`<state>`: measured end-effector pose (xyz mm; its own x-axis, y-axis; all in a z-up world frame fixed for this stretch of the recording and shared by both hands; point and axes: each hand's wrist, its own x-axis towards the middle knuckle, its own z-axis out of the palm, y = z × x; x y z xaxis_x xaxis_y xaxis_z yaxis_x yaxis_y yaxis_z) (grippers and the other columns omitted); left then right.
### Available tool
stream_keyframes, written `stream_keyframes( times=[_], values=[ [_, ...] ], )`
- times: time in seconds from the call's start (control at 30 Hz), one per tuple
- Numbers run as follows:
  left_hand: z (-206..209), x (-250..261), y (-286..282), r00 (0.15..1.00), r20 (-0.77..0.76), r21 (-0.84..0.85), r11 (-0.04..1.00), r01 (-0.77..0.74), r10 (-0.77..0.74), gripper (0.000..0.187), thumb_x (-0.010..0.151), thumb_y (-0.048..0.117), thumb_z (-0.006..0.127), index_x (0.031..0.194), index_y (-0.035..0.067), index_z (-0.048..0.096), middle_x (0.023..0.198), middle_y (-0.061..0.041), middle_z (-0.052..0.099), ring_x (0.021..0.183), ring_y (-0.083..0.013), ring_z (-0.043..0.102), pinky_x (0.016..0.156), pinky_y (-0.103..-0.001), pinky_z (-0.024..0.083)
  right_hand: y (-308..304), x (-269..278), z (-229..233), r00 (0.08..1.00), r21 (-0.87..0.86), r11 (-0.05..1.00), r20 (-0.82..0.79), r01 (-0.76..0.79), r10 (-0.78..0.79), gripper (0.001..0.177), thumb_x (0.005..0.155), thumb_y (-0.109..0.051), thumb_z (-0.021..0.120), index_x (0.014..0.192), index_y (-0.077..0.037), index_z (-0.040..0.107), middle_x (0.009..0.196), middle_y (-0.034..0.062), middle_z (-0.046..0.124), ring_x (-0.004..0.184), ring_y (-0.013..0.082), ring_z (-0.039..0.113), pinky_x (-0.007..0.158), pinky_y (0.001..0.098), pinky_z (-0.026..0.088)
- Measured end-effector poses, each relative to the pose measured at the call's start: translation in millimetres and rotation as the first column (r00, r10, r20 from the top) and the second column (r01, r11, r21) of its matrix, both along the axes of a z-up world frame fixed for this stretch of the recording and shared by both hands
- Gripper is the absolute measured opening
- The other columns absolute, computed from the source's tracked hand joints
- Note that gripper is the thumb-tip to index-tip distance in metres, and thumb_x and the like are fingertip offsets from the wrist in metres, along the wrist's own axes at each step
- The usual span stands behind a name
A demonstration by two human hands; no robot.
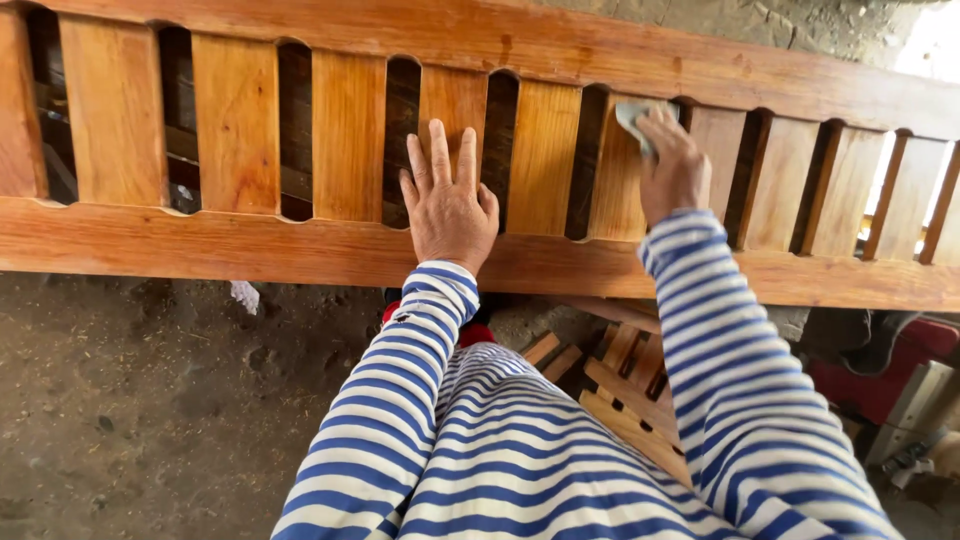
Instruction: The person sands the surface of a wooden slatted bench using a sanding block. They move the block back and forth along the slats and edges, occasionally pausing to feel the surface with their hand.
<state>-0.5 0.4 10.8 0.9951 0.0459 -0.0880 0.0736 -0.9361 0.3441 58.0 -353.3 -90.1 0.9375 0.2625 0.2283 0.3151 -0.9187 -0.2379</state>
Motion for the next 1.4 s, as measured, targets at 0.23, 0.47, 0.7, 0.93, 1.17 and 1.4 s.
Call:
stream_keyframes(
  times=[0.23,0.47,0.7,0.93,1.17,1.4],
  values=[
    [-8,0,1,0.999,0.041,-0.009,1.0,-0.006,0.007,0.074,0.092,0.026,0.06,0.161,0.02,0.034,0.168,-0.018,0.015,0.154,-0.0461,0.013,0.117,-0.061,0.029,45,-135,65,0.946,0.019,0.984,-0.279,0.177,-0.164,0.045,0.096,-0.006,0.05,0.134,-0.017,0.07,0.14,0.0101,0.066,0.135,0.0291,0.057,0.108,0.0431,0.048],
    [-7,1,-1,1.0,0.02,0.014,1.0,0.0,0.0,0.074,0.092,0.027,0.06,0.161,0.021,0.033,0.168,-0.018,0.016,0.154,-0.0462,0.014,0.117,-0.061,0.03,14,-86,21,0.968,-0.037,0.988,-0.195,0.151,-0.155,0.049,0.091,-0.003,0.056,0.136,-0.017,0.069,0.14,0.01,0.066,0.131,0.0291,0.059,0.108,0.0431,0.049],
    [-6,0,0,0.997,0.071,0.033,0.999,0.0,-0.002,0.072,0.09,0.026,0.061,0.158,0.019,0.038,0.167,-0.018,0.018,0.153,-0.0468,0.016,0.116,-0.06,0.032,44,-6,43,0.977,-0.016,0.979,-0.065,0.205,-0.205,0.052,0.082,0.002,0.067,0.133,-0.009,0.071,0.139,0.0126,0.065,0.127,0.0283,0.061,0.103,0.0401,0.051],
    [-3,2,1,0.991,0.11,-0.003,0.997,0.078,-0.078,0.074,0.09,0.03,0.063,0.158,0.017,0.038,0.166,-0.019,0.02,0.151,-0.0496,0.017,0.113,-0.063,0.034,57,-111,48,0.945,-0.045,0.954,-0.13,0.298,-0.301,0.053,0.082,-0.006,0.067,0.133,-0.017,0.071,0.137,0.0094,0.068,0.131,0.0256,0.059,0.109,0.0389,0.048],
    [-9,-3,10,0.994,0.085,-0.101,0.992,0.075,-0.067,0.073,0.091,0.035,0.063,0.157,0.018,0.038,0.167,-0.019,0.014,0.152,-0.0493,0.014,0.118,-0.061,0.029,147,-171,107,0.744,0.624,0.429,-0.424,0.653,-0.517,0.016,0.098,-0.022,0.072,0.111,-0.016,0.078,0.107,0.0037,0.077,0.106,0.0192,0.07,0.091,0.0352,0.059],
    [-10,-12,15,0.952,0.239,-0.246,0.937,0.249,-0.19,0.063,0.092,0.026,0.062,0.153,0.022,0.045,0.168,-0.015,0.014,0.155,-0.0442,0.007,0.12,-0.066,0.013,207,-189,126,0.478,0.449,-0.776,-0.851,0.443,-0.219,0.023,0.092,-0.018,0.076,0.113,-0.009,0.069,0.109,0.0103,0.076,0.096,0.0274,0.076,0.091,0.0472,0.062]
  ],
)
